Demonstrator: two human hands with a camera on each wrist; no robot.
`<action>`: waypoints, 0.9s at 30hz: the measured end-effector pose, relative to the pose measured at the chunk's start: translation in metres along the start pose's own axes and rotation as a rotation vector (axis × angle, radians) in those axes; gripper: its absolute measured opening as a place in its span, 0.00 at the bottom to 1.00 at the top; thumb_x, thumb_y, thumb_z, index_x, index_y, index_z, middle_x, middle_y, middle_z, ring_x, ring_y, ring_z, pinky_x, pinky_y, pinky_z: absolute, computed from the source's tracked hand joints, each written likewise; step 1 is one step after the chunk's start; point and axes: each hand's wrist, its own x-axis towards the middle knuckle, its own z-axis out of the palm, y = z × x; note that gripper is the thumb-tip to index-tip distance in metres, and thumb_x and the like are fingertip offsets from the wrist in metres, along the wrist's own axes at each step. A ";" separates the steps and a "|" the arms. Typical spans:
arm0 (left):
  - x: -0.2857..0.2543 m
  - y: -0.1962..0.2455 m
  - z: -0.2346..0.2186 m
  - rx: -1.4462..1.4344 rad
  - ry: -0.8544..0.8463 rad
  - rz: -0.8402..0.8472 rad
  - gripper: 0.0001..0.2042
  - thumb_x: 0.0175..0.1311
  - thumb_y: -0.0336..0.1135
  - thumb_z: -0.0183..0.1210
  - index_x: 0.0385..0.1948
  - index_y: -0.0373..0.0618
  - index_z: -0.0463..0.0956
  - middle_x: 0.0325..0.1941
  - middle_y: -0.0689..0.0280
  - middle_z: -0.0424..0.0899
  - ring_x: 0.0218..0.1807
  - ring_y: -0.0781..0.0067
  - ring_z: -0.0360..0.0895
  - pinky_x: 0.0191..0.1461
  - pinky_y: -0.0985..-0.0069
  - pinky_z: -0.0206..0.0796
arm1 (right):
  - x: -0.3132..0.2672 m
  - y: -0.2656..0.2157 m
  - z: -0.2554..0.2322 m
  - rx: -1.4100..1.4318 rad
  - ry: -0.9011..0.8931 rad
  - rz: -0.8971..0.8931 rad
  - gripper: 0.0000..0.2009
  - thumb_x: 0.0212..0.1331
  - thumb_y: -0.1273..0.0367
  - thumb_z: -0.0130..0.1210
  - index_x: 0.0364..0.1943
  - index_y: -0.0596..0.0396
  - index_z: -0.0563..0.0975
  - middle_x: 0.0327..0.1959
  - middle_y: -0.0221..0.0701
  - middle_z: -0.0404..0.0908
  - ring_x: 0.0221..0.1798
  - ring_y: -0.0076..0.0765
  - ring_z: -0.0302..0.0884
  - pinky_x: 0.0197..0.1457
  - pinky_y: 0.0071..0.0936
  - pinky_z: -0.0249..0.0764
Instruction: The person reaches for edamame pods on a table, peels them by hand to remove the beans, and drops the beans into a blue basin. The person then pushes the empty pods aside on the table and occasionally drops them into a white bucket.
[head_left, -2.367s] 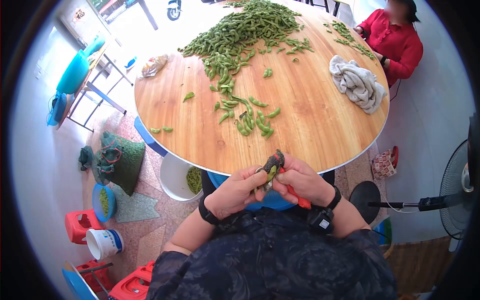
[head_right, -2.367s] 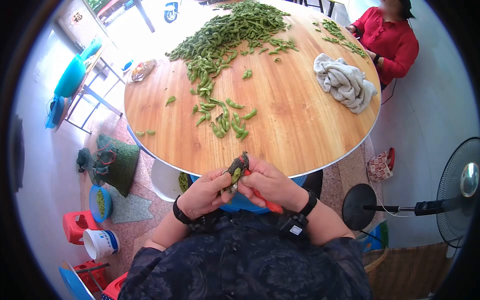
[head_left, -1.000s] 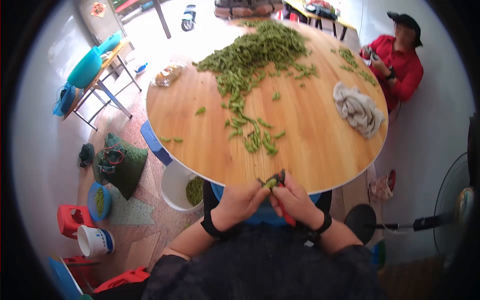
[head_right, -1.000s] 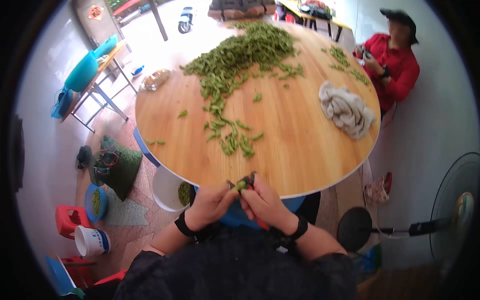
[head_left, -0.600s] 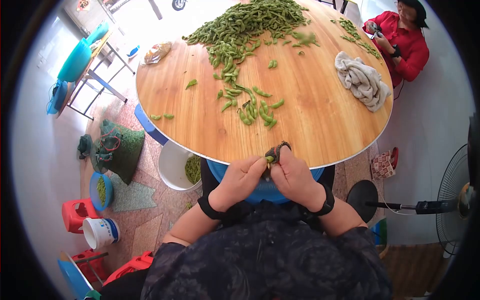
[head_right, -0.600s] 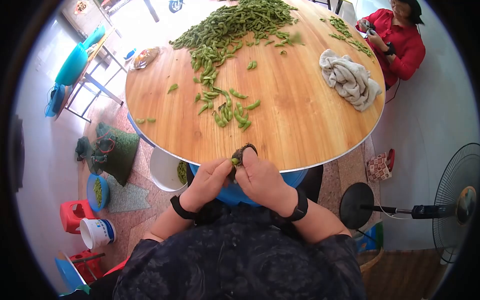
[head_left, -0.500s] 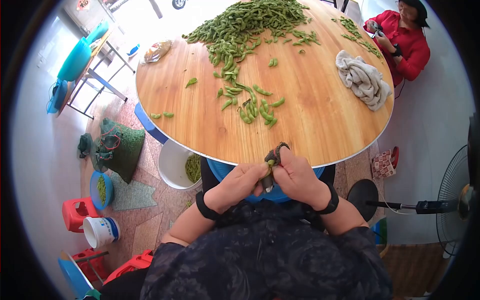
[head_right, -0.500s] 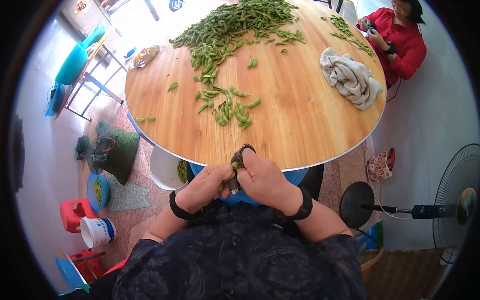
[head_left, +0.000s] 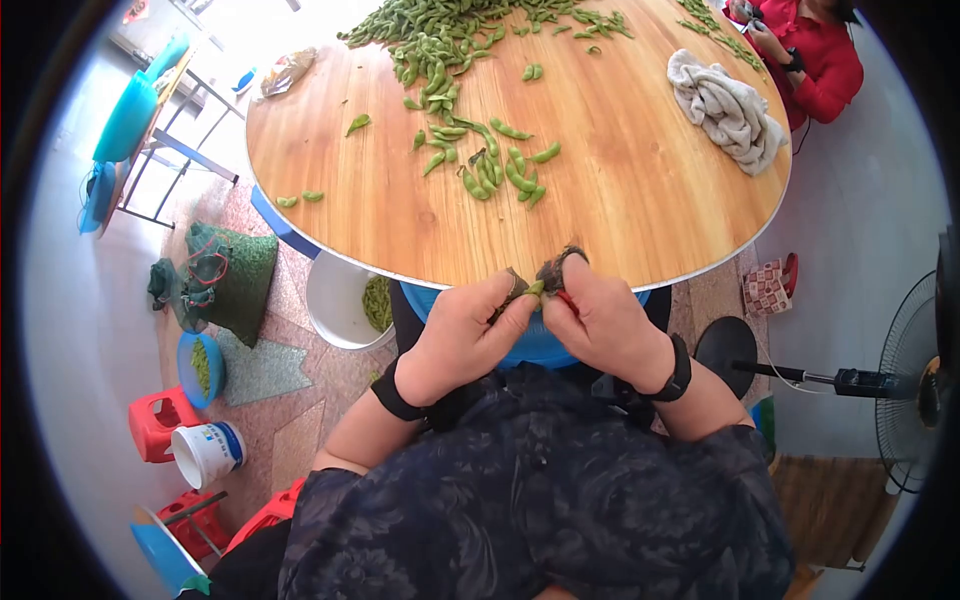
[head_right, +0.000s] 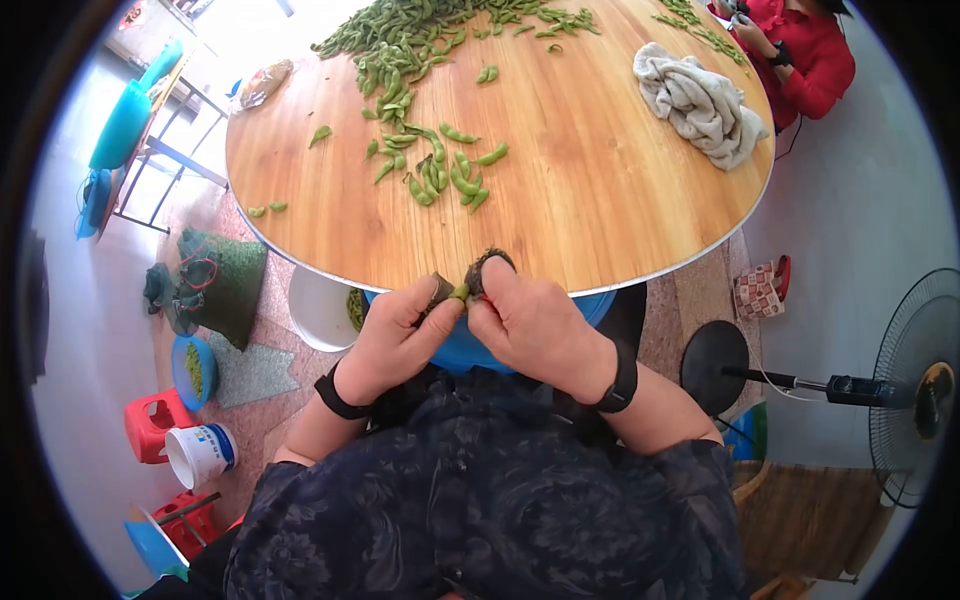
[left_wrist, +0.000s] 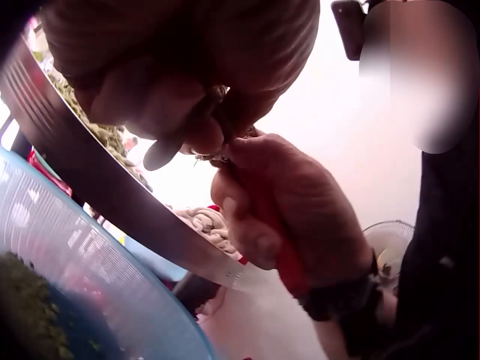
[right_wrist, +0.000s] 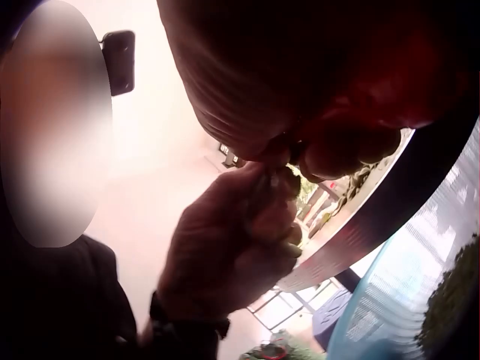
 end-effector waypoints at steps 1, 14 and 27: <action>0.000 -0.001 0.000 0.002 -0.006 -0.005 0.11 0.63 0.34 0.59 0.25 0.39 0.70 0.18 0.62 0.73 0.19 0.70 0.69 0.24 0.75 0.61 | 0.000 0.001 0.000 0.034 0.001 0.011 0.07 0.57 0.73 0.51 0.28 0.57 0.64 0.16 0.37 0.67 0.19 0.33 0.70 0.22 0.30 0.64; -0.002 -0.011 -0.001 -0.997 -0.347 -0.524 0.11 0.71 0.40 0.49 0.40 0.42 0.72 0.26 0.71 0.74 0.22 0.87 0.64 0.24 0.90 0.55 | 0.005 -0.014 -0.022 0.701 -0.279 0.415 0.04 0.60 0.73 0.47 0.38 0.56 0.71 0.22 0.24 0.73 0.17 0.13 0.66 0.19 0.16 0.63; -0.005 -0.026 0.010 -1.399 -0.448 -0.560 0.10 0.69 0.38 0.51 0.38 0.40 0.72 0.21 0.69 0.73 0.21 0.83 0.67 0.25 0.85 0.57 | 0.009 -0.002 -0.012 0.824 -0.348 0.499 0.03 0.59 0.73 0.45 0.33 0.56 0.70 0.19 0.25 0.72 0.14 0.16 0.66 0.17 0.16 0.63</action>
